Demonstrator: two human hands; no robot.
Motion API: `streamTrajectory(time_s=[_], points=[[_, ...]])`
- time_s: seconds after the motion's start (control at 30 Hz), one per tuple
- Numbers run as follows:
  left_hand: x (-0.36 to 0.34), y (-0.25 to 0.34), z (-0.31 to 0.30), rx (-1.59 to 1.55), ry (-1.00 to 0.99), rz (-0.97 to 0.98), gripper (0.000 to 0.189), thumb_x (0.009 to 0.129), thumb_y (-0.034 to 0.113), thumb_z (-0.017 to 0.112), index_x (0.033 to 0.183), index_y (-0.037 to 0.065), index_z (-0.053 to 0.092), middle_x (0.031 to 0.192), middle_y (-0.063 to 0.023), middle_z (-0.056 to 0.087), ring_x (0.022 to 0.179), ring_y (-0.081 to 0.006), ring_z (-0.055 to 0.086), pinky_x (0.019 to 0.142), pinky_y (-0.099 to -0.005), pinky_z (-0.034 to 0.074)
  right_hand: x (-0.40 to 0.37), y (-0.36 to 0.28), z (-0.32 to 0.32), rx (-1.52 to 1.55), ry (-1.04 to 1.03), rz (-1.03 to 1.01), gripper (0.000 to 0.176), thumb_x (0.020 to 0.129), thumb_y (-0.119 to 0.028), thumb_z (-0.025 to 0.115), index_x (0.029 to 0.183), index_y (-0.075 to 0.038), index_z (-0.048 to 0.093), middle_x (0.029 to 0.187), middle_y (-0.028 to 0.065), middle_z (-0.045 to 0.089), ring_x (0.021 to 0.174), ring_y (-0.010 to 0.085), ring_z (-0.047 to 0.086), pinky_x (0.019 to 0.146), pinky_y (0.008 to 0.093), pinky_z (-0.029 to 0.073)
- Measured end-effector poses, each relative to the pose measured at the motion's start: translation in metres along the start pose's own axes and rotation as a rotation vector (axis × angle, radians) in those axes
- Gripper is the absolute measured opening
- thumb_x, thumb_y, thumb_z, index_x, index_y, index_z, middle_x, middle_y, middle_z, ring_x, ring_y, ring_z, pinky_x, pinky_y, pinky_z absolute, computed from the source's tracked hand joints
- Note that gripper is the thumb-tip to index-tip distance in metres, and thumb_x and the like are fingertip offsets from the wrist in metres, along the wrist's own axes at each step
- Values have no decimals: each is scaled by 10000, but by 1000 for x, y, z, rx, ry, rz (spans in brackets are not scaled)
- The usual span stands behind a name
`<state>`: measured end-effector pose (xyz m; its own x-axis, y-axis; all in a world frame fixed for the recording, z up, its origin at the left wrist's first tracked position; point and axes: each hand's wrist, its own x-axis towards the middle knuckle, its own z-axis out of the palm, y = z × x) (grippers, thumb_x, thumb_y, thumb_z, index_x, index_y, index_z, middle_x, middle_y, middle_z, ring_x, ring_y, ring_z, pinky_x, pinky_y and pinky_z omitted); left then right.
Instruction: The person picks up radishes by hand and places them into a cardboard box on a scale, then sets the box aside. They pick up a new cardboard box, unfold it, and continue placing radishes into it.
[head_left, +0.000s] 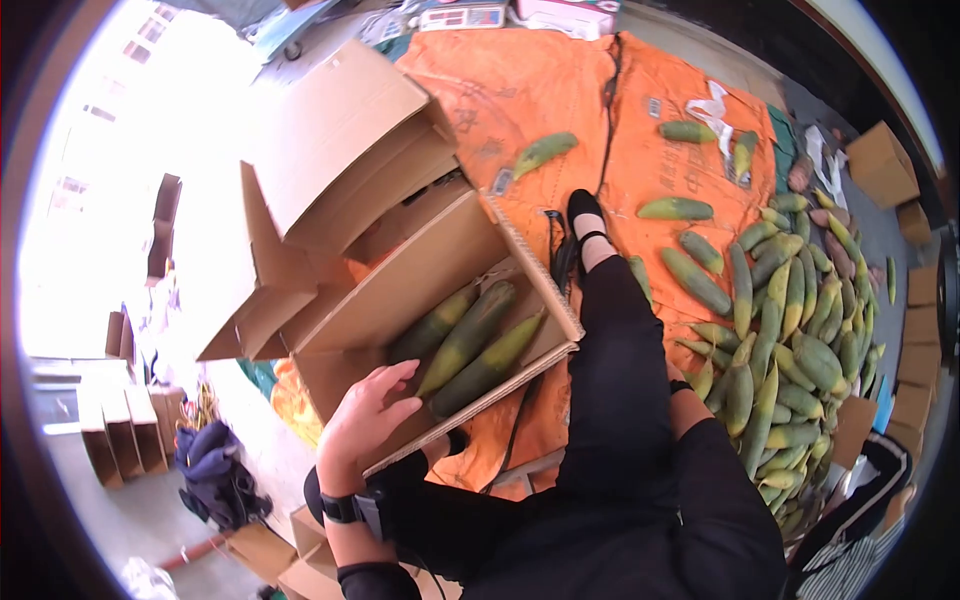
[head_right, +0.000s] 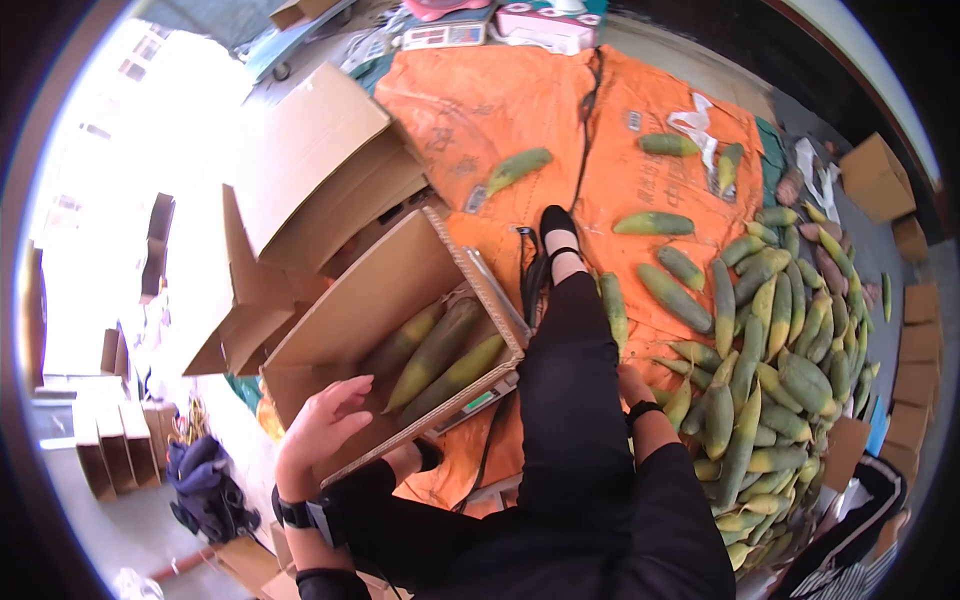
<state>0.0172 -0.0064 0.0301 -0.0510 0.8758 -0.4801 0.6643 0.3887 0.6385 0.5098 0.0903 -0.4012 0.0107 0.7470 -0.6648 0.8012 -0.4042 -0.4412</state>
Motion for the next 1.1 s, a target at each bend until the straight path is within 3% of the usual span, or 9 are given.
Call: streamTrajectory(time_s=[0.23, 0.4, 0.47, 0.53, 0.67, 0.73, 0.87, 1.03, 1.1], points=[[-4, -2, -1, 58, 47, 60, 464, 802, 107, 671, 1248, 50, 556, 1120, -132, 625, 977, -236, 619, 819, -328, 507, -22, -12, -27, -122, 166, 9, 152, 824, -112, 574, 925, -9, 623, 742, 109, 600, 671, 232, 611, 584, 332, 481], [-7, -7, -3, 46, 101, 87, 459, 806, 116, 675, 1242, 37, 556, 1106, -145, 633, 945, -241, 625, 806, -331, 509, 15, -28, -59, 192, 525, -197, 114, 839, -79, 545, 910, -23, 615, 694, 72, 574, 584, 174, 598, 498, 283, 468], [-7, -11, -3, 31, 123, 89, 456, 807, 123, 676, 1239, 36, 558, 1105, -155, 636, 938, -245, 631, 813, -336, 510, -46, -116, -111, 781, 350, -127, 97, 850, -55, 506, 941, -58, 540, 671, 21, 509, 523, 116, 495, 472, 246, 413], [-9, -14, -2, 27, 142, 88, 455, 808, 132, 677, 1236, 34, 560, 1121, -161, 634, 938, -252, 635, 824, -344, 512, -46, -138, -143, 990, 244, -249, 94, 845, -27, 506, 919, -81, 486, 657, -14, 436, 497, 76, 382, 464, 225, 363], [-13, -16, -4, 27, 210, 89, 436, 807, 142, 675, 1215, 22, 574, 1104, -163, 644, 936, -263, 637, 835, -351, 512, -92, -210, -192, 1088, 376, -338, 48, 867, -63, 535, 914, -74, 540, 627, -44, 398, 483, 49, 313, 454, 218, 328], [-14, -16, -6, 11, 225, 85, 426, 808, 144, 675, 1204, 19, 581, 1081, -164, 652, 927, -262, 638, 831, -350, 512, -124, -234, -216, 1015, 399, -534, 112, 857, -5, 513, 948, -70, 506, 668, -33, 412, 533, 56, 364, 481, 217, 361], [-14, -15, -8, -21, 259, 105, 411, 812, 128, 674, 1197, 15, 584, 1052, -165, 658, 913, -251, 639, 825, -344, 511, -213, -291, -252, 1032, 367, -726, 93, 882, -21, 522, 966, -61, 512, 662, -45, 382, 528, 45, 325, 511, 221, 348], [-14, -12, -8, -121, 345, 173, 411, 818, 107, 669, 1210, 25, 578, 1092, -144, 653, 919, -221, 636, 809, -325, 510, -305, -372, -259, 1109, 120, -1125, 78, 910, -62, 508, 988, -55, 507, 668, -55, 336, 544, 31, 282, 558, 218, 314], [-14, -15, -8, -115, 343, 167, 419, 817, 106, 669, 1218, 30, 574, 1104, -139, 650, 920, -215, 634, 806, -322, 509, -322, -400, -251, 1140, -13, -1157, 97, 910, -61, 503, 1006, -55, 511, 670, -55, 331, 546, 32, 280, 559, 217, 317]])
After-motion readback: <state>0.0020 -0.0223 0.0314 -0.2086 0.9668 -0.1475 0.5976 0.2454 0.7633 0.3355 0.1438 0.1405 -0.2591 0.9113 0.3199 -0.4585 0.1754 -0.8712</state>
